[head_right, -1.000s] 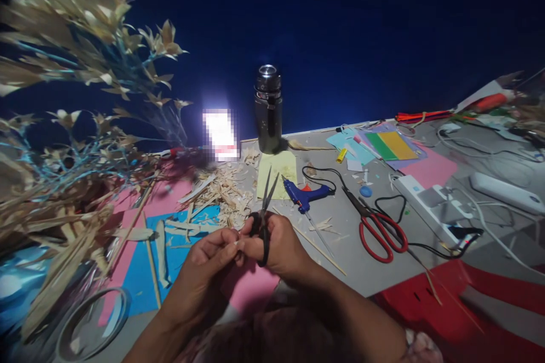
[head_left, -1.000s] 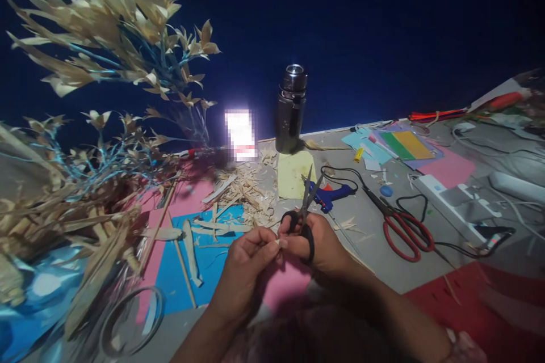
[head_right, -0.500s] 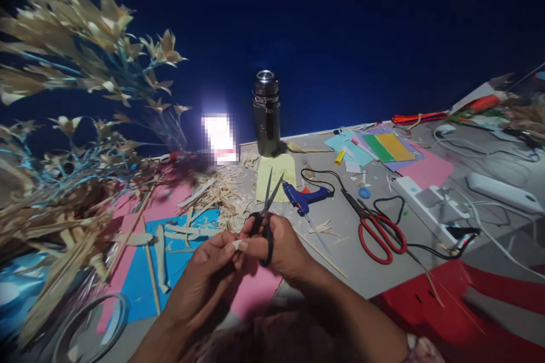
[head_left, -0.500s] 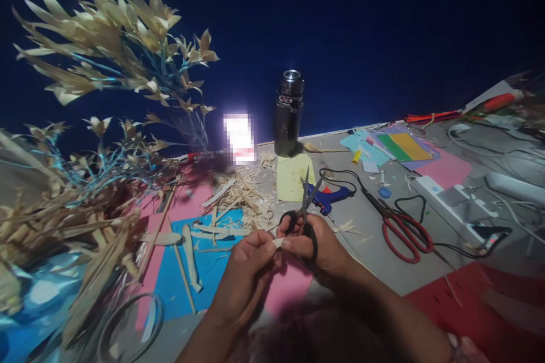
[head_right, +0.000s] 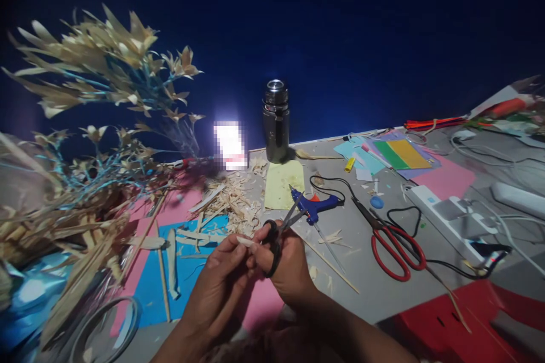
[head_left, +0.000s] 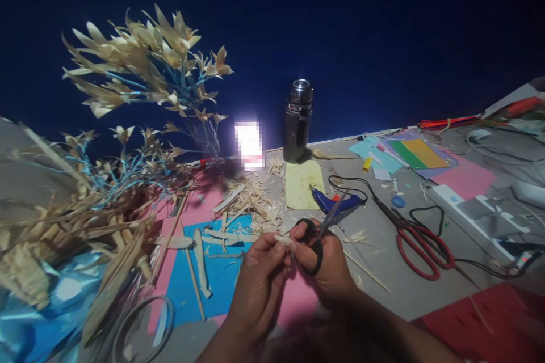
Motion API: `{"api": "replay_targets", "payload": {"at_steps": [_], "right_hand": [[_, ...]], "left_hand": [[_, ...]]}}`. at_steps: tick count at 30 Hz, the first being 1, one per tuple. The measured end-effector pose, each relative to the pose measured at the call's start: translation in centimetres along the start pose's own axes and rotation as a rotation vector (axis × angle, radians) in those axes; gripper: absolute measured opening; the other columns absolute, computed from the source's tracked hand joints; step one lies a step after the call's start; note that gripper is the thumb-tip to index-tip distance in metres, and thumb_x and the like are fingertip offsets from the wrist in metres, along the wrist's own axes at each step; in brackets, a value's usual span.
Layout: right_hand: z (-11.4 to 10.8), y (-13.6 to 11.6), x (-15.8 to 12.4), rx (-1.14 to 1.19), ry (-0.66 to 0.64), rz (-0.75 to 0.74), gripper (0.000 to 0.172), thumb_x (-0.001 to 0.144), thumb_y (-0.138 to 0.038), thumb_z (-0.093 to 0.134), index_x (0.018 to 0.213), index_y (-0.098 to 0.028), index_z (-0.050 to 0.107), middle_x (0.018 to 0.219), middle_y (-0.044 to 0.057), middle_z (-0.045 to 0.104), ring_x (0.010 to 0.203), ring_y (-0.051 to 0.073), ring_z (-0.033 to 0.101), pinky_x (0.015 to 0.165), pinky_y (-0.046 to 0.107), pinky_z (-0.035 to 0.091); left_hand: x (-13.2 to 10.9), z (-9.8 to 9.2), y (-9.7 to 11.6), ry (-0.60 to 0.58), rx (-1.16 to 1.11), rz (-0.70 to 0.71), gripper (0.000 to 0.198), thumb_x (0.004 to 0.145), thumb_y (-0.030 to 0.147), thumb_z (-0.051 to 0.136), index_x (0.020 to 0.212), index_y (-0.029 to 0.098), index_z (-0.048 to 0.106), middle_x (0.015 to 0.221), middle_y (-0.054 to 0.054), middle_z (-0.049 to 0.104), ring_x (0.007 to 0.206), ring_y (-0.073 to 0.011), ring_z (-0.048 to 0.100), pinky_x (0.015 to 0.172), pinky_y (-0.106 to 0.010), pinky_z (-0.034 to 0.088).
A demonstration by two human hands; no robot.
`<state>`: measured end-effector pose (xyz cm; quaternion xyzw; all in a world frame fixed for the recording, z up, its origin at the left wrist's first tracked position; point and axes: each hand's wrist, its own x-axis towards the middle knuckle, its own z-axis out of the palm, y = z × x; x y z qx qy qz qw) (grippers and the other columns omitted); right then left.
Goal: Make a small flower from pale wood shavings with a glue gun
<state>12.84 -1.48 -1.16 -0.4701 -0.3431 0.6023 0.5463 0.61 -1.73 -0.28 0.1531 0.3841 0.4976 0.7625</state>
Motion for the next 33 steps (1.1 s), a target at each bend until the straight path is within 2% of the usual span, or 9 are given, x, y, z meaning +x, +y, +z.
{"api": "replay_targets", "payload": {"at_steps": [4, 7, 10, 14, 19, 26, 30, 33], "right_hand": [[-0.2, -0.3, -0.2, -0.112, -0.073, 0.090, 0.032, 0.069, -0.030, 0.084, 0.083, -0.019, 0.058, 0.058, -0.006, 0.053, 0.048, 0.009, 0.045, 0.047, 0.020, 0.037], [-1.1, -1.2, -0.4, -0.192, -0.214, 0.184, 0.027, 0.069, -0.026, 0.081, 0.086, -0.018, 0.060, 0.060, -0.006, 0.055, 0.050, 0.008, 0.044, 0.046, 0.019, 0.034], [-2.2, -2.2, -0.7, -0.325, -0.381, 0.270, 0.012, 0.071, -0.023, 0.071, 0.076, -0.015, 0.063, 0.061, -0.002, 0.059, 0.053, 0.009, 0.048, 0.048, 0.018, 0.035], [-3.1, -2.3, -1.2, -0.334, -0.549, 0.478, 0.008, 0.069, -0.019, 0.062, 0.062, -0.016, 0.060, 0.050, -0.005, 0.048, 0.045, 0.008, 0.039, 0.042, 0.018, 0.029], [-3.5, -1.6, -1.6, -0.295, -0.524, 0.535, 0.014, 0.064, -0.015, 0.061, 0.054, -0.017, 0.052, 0.045, -0.007, 0.043, 0.043, 0.007, 0.034, 0.040, 0.019, 0.025], [-3.4, -1.8, -1.6, -0.312, -0.507, 0.511, 0.021, 0.066, -0.015, 0.064, 0.050, -0.018, 0.050, 0.044, -0.007, 0.040, 0.042, 0.007, 0.031, 0.040, 0.019, 0.021], [-3.0, -1.6, -1.7, -0.299, -0.467, 0.526, 0.029, 0.065, -0.018, 0.069, 0.048, -0.018, 0.046, 0.042, -0.008, 0.036, 0.042, 0.006, 0.029, 0.039, 0.020, 0.017], [-2.8, -1.4, -1.7, -0.273, -0.426, 0.526, 0.029, 0.064, -0.019, 0.070, 0.049, -0.018, 0.045, 0.042, -0.008, 0.035, 0.042, 0.006, 0.027, 0.039, 0.021, 0.015]], "left_hand": [[0.0, -0.2, 0.3, 0.005, -0.021, 0.032, 0.021, 0.072, 0.024, 0.087, 0.078, 0.018, 0.068, 0.073, 0.000, 0.065, 0.071, -0.0131, 0.060, 0.072, -0.025, 0.050], [-0.3, -0.5, 1.0, 0.000, 0.082, 0.103, 0.017, 0.075, 0.025, 0.082, 0.079, 0.018, 0.068, 0.076, -0.001, 0.066, 0.072, -0.0146, 0.059, 0.073, -0.027, 0.049], [-0.4, -1.0, 1.6, -0.014, 0.219, 0.169, 0.016, 0.077, 0.028, 0.079, 0.076, 0.018, 0.067, 0.074, -0.001, 0.064, 0.069, -0.0148, 0.057, 0.068, -0.027, 0.046], [-0.3, -1.5, 2.0, -0.051, 0.306, 0.147, 0.019, 0.077, 0.030, 0.079, 0.073, 0.019, 0.064, 0.068, 0.000, 0.063, 0.063, -0.0151, 0.057, 0.063, -0.027, 0.044], [-0.3, -1.2, 2.2, 0.045, 0.381, 0.150, 0.021, 0.073, 0.028, 0.082, 0.069, 0.018, 0.064, 0.061, 0.002, 0.061, 0.053, -0.0102, 0.048, 0.055, -0.023, 0.037], [-0.3, -1.0, 2.5, 0.053, 0.419, 0.168, 0.021, 0.072, 0.027, 0.082, 0.066, 0.019, 0.063, 0.056, 0.004, 0.056, 0.048, -0.0078, 0.039, 0.049, -0.022, 0.029], [-0.2, -1.2, 2.4, 0.064, 0.452, 0.167, 0.022, 0.073, 0.028, 0.080, 0.066, 0.018, 0.062, 0.056, 0.004, 0.054, 0.050, -0.0086, 0.040, 0.050, -0.023, 0.029], [-0.1, -1.4, 2.4, 0.004, 0.443, 0.167, 0.018, 0.075, 0.026, 0.077, 0.068, 0.017, 0.063, 0.062, 0.001, 0.060, 0.057, -0.0121, 0.051, 0.057, -0.025, 0.038]]}}
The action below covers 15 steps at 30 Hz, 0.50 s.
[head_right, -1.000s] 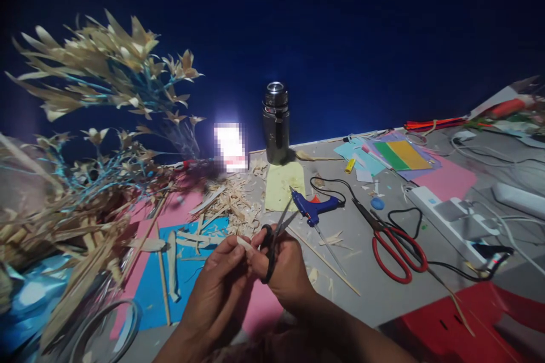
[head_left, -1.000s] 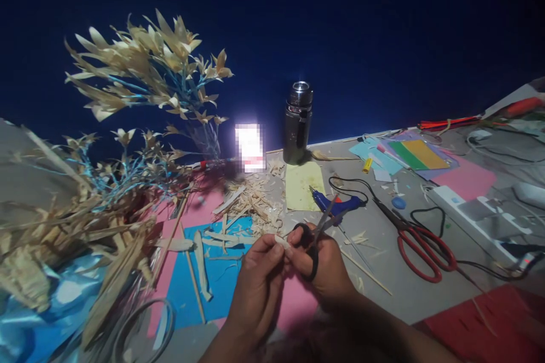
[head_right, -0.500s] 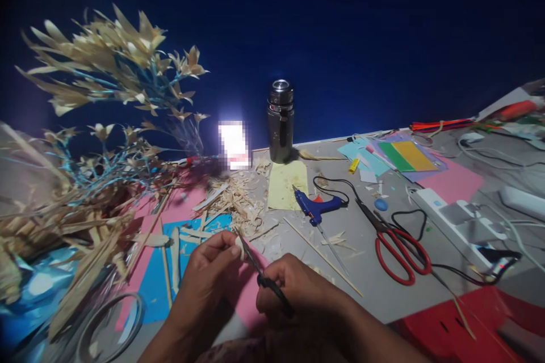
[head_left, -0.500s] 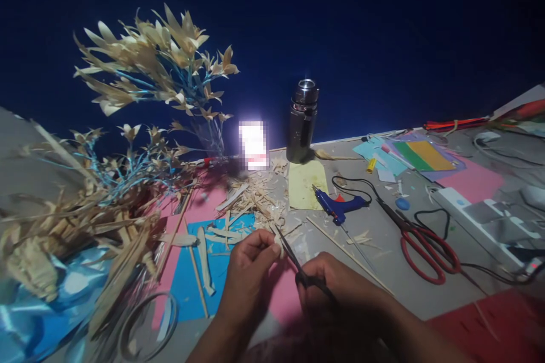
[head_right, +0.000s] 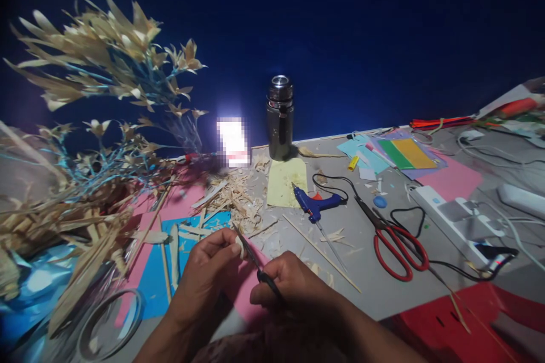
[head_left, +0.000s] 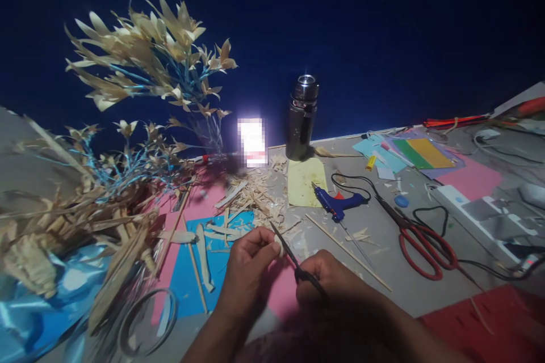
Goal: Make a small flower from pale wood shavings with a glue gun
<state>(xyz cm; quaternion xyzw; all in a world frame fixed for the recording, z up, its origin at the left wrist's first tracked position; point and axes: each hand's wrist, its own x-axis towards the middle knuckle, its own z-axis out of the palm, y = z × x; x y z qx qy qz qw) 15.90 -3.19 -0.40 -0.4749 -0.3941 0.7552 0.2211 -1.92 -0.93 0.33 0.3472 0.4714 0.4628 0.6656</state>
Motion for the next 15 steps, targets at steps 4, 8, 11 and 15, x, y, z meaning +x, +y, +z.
{"api": "replay_targets", "payload": {"at_steps": [4, 8, 11, 15], "right_hand": [[-0.3, 0.1, 0.4, 0.024, 0.008, -0.101, 0.020, 0.072, -0.027, 0.066, 0.057, -0.017, 0.057, 0.048, -0.004, 0.051, 0.045, 0.008, 0.039, 0.043, 0.021, 0.025], [-0.7, -0.3, 0.5, -0.013, 0.051, -0.194, 0.025, 0.074, -0.034, 0.068, 0.058, -0.016, 0.061, 0.053, -0.001, 0.058, 0.048, 0.009, 0.045, 0.047, 0.021, 0.028], [-0.7, -0.8, 0.4, -0.002, 0.042, -0.181, 0.028, 0.072, -0.038, 0.074, 0.061, -0.016, 0.061, 0.053, -0.002, 0.057, 0.050, 0.010, 0.046, 0.048, 0.021, 0.030], [-0.4, -1.2, 0.4, 0.095, 0.170, -0.226, 0.031, 0.064, -0.033, 0.085, 0.079, -0.016, 0.064, 0.061, -0.004, 0.058, 0.053, 0.009, 0.046, 0.049, 0.020, 0.033]], "left_hand": [[0.0, 0.0, 0.0, -0.124, -0.089, -0.010, 0.014, 0.078, 0.024, 0.073, 0.072, 0.019, 0.062, 0.068, -0.003, 0.067, 0.067, -0.0183, 0.060, 0.069, -0.032, 0.046], [0.0, 0.1, 0.2, -0.135, -0.148, -0.079, 0.015, 0.078, 0.024, 0.074, 0.072, 0.019, 0.061, 0.062, -0.001, 0.064, 0.062, -0.0173, 0.058, 0.065, -0.030, 0.044], [0.0, 0.1, 0.3, -0.124, -0.176, -0.113, 0.017, 0.075, 0.024, 0.076, 0.070, 0.018, 0.061, 0.058, 0.000, 0.061, 0.060, -0.0157, 0.056, 0.064, -0.028, 0.043], [0.1, 0.0, 0.2, -0.139, -0.119, -0.149, 0.018, 0.070, 0.022, 0.080, 0.066, 0.017, 0.062, 0.054, 0.001, 0.059, 0.055, -0.0136, 0.053, 0.059, -0.026, 0.040]]}}
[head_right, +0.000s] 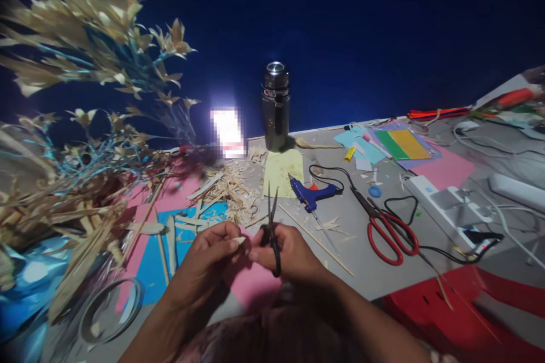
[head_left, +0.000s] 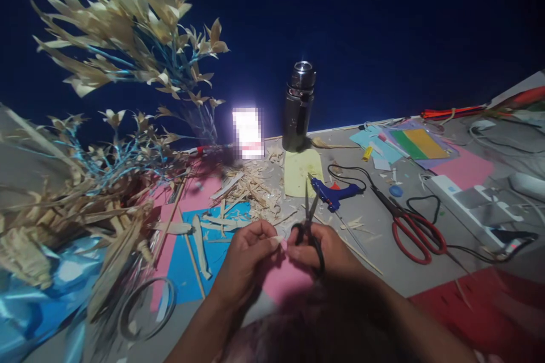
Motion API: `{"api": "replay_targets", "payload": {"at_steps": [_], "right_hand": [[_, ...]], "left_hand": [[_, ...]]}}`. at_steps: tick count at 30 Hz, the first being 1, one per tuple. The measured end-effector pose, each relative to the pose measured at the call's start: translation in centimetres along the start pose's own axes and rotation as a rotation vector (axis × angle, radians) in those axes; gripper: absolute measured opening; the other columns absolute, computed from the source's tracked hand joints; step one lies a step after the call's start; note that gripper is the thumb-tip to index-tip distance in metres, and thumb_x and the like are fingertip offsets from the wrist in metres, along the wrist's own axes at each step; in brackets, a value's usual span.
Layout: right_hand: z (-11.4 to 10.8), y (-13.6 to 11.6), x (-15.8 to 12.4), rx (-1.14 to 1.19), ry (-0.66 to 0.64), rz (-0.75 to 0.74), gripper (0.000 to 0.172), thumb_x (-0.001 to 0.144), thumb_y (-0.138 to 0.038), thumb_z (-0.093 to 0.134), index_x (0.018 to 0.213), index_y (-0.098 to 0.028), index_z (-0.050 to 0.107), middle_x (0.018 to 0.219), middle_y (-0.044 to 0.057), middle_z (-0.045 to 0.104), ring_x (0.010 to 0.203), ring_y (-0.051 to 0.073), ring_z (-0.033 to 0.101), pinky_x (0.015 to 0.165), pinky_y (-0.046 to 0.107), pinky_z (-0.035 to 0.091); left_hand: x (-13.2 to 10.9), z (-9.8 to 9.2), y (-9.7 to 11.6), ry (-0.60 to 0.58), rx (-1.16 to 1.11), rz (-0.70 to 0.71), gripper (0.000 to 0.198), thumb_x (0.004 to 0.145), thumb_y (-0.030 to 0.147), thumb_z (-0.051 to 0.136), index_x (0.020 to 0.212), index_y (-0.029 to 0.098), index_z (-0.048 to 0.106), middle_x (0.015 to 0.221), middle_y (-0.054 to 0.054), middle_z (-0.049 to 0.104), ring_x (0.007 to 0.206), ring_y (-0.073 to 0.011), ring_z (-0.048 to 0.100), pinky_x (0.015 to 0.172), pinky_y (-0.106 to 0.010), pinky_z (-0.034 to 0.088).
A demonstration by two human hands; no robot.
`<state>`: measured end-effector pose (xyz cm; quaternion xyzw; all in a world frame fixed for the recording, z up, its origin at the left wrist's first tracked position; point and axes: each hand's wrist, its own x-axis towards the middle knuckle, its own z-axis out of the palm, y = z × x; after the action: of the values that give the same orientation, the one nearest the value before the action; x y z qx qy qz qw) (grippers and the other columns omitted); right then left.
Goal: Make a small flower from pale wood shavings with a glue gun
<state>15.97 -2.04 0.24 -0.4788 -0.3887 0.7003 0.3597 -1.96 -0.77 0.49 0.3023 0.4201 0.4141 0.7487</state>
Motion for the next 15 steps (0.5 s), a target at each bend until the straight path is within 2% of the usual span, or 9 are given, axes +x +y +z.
{"api": "replay_targets", "payload": {"at_steps": [2, 5, 7, 10, 13, 15], "right_hand": [[0.3, -0.2, 0.1, 0.033, 0.066, -0.024, 0.039, 0.060, -0.031, 0.088, 0.086, -0.017, 0.063, 0.064, -0.004, 0.060, 0.053, 0.009, 0.046, 0.048, 0.020, 0.033], [0.7, -0.5, 0.2, 0.051, 0.039, -0.027, 0.038, 0.059, -0.029, 0.089, 0.083, -0.017, 0.062, 0.060, -0.005, 0.058, 0.050, 0.008, 0.045, 0.046, 0.020, 0.032], [0.9, -0.4, 0.3, 0.064, 0.036, -0.056, 0.034, 0.061, -0.029, 0.087, 0.079, -0.017, 0.061, 0.056, -0.006, 0.055, 0.048, 0.008, 0.044, 0.045, 0.020, 0.032], [1.0, 0.2, 0.6, 0.091, 0.120, -0.137, 0.032, 0.063, -0.030, 0.086, 0.077, -0.017, 0.060, 0.057, -0.006, 0.054, 0.048, 0.008, 0.044, 0.047, 0.020, 0.034], [0.8, 0.8, 1.0, 0.121, 0.211, -0.197, 0.031, 0.065, -0.032, 0.085, 0.080, -0.017, 0.061, 0.062, -0.005, 0.055, 0.051, 0.008, 0.045, 0.048, 0.020, 0.036], [0.8, 1.0, 1.2, 0.130, 0.217, -0.199, 0.030, 0.067, -0.032, 0.084, 0.081, -0.017, 0.062, 0.063, -0.004, 0.057, 0.052, 0.008, 0.046, 0.048, 0.020, 0.036]], "left_hand": [[0.0, 0.0, -0.3, -0.016, 0.048, -0.016, 0.019, 0.068, 0.021, 0.080, 0.064, 0.016, 0.063, 0.054, 0.000, 0.060, 0.052, -0.0118, 0.050, 0.055, -0.024, 0.036], [0.1, 0.0, -0.7, -0.047, 0.055, -0.032, 0.018, 0.067, 0.020, 0.081, 0.063, 0.016, 0.063, 0.053, 0.001, 0.060, 0.050, -0.0106, 0.049, 0.053, -0.023, 0.033], [0.0, 0.0, -0.7, -0.077, 0.023, -0.043, 0.017, 0.068, 0.020, 0.080, 0.063, 0.016, 0.064, 0.052, 0.000, 0.059, 0.051, -0.0121, 0.051, 0.056, -0.025, 0.037], [0.0, -0.2, -0.3, -0.111, -0.078, -0.068, 0.015, 0.071, 0.024, 0.080, 0.068, 0.015, 0.067, 0.055, 0.000, 0.059, 0.057, -0.0152, 0.055, 0.064, -0.030, 0.045], [0.1, -0.3, 0.0, -0.094, -0.167, -0.078, 0.017, 0.074, 0.029, 0.079, 0.074, 0.015, 0.069, 0.062, -0.002, 0.061, 0.061, -0.0170, 0.057, 0.068, -0.033, 0.048], [0.1, 0.0, -0.1, -0.076, -0.171, -0.073, 0.018, 0.075, 0.031, 0.079, 0.078, 0.016, 0.070, 0.066, -0.003, 0.064, 0.064, -0.0178, 0.058, 0.069, -0.032, 0.048]]}}
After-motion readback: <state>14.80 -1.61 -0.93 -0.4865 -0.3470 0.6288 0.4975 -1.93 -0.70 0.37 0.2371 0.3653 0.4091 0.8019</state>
